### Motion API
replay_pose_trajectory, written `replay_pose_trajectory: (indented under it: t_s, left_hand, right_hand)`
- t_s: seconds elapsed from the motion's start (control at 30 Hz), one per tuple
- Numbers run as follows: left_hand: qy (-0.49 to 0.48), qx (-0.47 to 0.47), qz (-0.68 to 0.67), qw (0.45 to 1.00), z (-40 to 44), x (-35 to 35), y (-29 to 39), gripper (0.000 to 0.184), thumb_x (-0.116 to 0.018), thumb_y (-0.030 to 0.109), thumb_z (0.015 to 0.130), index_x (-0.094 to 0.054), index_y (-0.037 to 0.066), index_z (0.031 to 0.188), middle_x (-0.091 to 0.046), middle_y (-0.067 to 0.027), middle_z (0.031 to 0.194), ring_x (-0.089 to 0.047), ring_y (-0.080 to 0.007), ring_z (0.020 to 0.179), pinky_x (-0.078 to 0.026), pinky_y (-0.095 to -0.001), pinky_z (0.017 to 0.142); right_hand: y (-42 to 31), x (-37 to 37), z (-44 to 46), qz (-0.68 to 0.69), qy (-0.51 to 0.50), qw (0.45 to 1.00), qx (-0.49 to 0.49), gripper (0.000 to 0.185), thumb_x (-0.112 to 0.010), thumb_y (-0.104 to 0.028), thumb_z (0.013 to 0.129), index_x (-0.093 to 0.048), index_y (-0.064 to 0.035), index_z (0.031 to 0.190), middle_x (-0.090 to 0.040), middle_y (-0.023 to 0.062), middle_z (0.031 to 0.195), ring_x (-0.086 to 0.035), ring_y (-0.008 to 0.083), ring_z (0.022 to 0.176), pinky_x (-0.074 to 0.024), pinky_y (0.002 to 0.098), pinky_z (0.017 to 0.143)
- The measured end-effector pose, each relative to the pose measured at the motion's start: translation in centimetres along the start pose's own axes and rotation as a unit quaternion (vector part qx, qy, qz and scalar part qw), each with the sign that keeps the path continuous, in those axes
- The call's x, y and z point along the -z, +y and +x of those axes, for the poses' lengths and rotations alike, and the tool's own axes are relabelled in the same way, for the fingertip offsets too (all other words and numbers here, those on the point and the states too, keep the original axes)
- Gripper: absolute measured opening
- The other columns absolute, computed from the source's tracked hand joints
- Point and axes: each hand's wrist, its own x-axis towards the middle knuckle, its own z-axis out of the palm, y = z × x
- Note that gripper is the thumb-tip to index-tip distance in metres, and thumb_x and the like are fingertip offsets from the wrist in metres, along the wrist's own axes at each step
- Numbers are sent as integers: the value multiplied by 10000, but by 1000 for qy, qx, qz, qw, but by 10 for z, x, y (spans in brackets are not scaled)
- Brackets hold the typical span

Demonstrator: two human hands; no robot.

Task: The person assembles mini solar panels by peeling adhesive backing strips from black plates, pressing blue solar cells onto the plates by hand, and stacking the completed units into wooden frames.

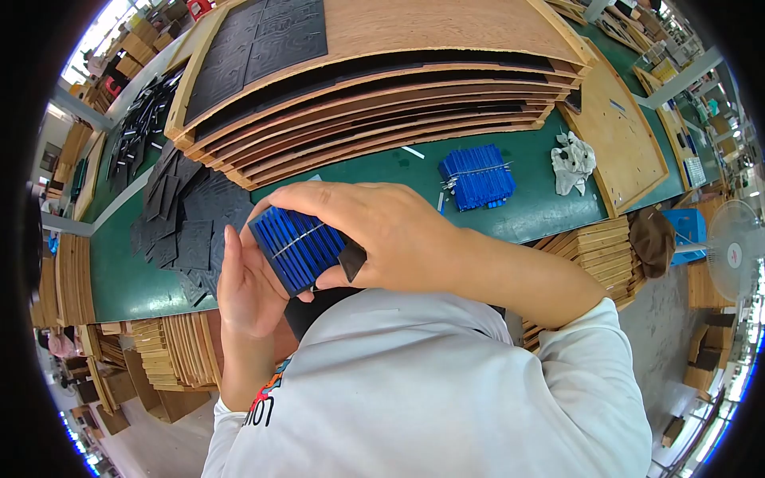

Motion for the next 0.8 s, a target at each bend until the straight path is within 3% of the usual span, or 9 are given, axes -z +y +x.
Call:
replay_pose_trajectory:
  t_s: [0.1, 0.13, 0.17, 0.2, 0.23, 0.3, 0.33, 0.53, 0.8]
  left_hand:
    - [4, -4, 17, 1000, -4, -1, 1, 633, -329, 468, 979, -236, 8, 1405, -506, -205, 1250, -651, -326, 952, -613, -392, 583]
    - [-1, -18, -8, 1000, -5, -6, 2, 615, -506, 329, 944, -246, 18, 1406, -512, -200, 1237, -653, -322, 944, -615, -383, 584]
    - [-1, -20, -7, 1000, -6, -5, 3, 615, -506, 329, 944, -246, 18, 1406, -512, -200, 1237, -653, -322, 944, -615, -383, 584]
    - [-2, -22, 20, 1000, -7, -4, 2, 620, -556, 246, 913, -253, 21, 1406, -515, -196, 1230, -654, -317, 940, -615, -381, 583]
    - [-3, -23, 46, 999, -8, -4, 2, 642, -607, 162, 883, -259, 25, 1405, -517, -192, 1224, -656, -311, 936, -616, -380, 582]
    - [8, -12, 35, 999, -9, -8, 3, 655, -621, 109, 862, -265, 26, 1405, -524, -188, 1212, -656, -306, 937, -617, -379, 579]
    - [16, 0, 22, 1000, -9, -10, 3, 672, -634, 57, 840, -270, 27, 1404, -531, -183, 1201, -655, -300, 937, -618, -378, 577]
    - [16, 10, 28, 999, -8, -13, 3, 641, -616, 59, 858, -281, 39, 1404, -552, -172, 1179, -649, -284, 951, -619, -376, 586]
    - [-2, -3, 19, 1000, -7, -13, 0, 622, -607, 43, 862, -294, 57, 1399, -546, -176, 1197, -641, -279, 971, -620, -376, 608]
  right_hand:
    - [1, 10, -3, -75, 31, 997, -2, 794, -816, -250, 657, -454, -76, 1342, -484, 120, 1363, -573, 266, 1116, -483, 360, 884]
    - [4, 14, -7, -57, 50, 997, -15, 790, -816, -270, 664, -460, -73, 1340, -478, 115, 1365, -585, 230, 1042, -481, 330, 831]
    - [7, 17, -10, -40, 69, 996, -27, 786, -817, -290, 670, -465, -71, 1338, -471, 109, 1367, -597, 195, 968, -478, 301, 777]
    - [3, 18, -11, 1, 75, 993, -91, 548, -743, -261, 782, -547, -47, 1247, -564, 96, 1229, -568, 143, 849, -442, 257, 706]
    - [7, 17, -14, 3, 75, 993, -89, 548, -743, -261, 782, -547, -47, 1247, -564, 96, 1229, -568, 143, 849, -442, 257, 706]
    - [19, 11, -20, 189, -8, 965, -183, 289, -616, -204, 900, -610, -16, 1120, -620, 70, 1034, -558, 122, 819, -435, 243, 712]
    - [15, 10, -19, 267, 0, 939, -216, 202, -512, -149, 959, -631, 4, 1017, -624, 39, 903, -542, 98, 811, -435, 245, 722]
    - [17, 13, -18, 341, -21, 904, -256, 168, -536, -153, 947, -606, -5, 911, -584, 1, 839, -503, 71, 774, -418, 237, 690]
    - [7, 14, -19, 318, 2, 917, -241, 143, -517, -127, 943, -595, -15, 900, -558, -9, 812, -465, 57, 732, -380, 223, 657]
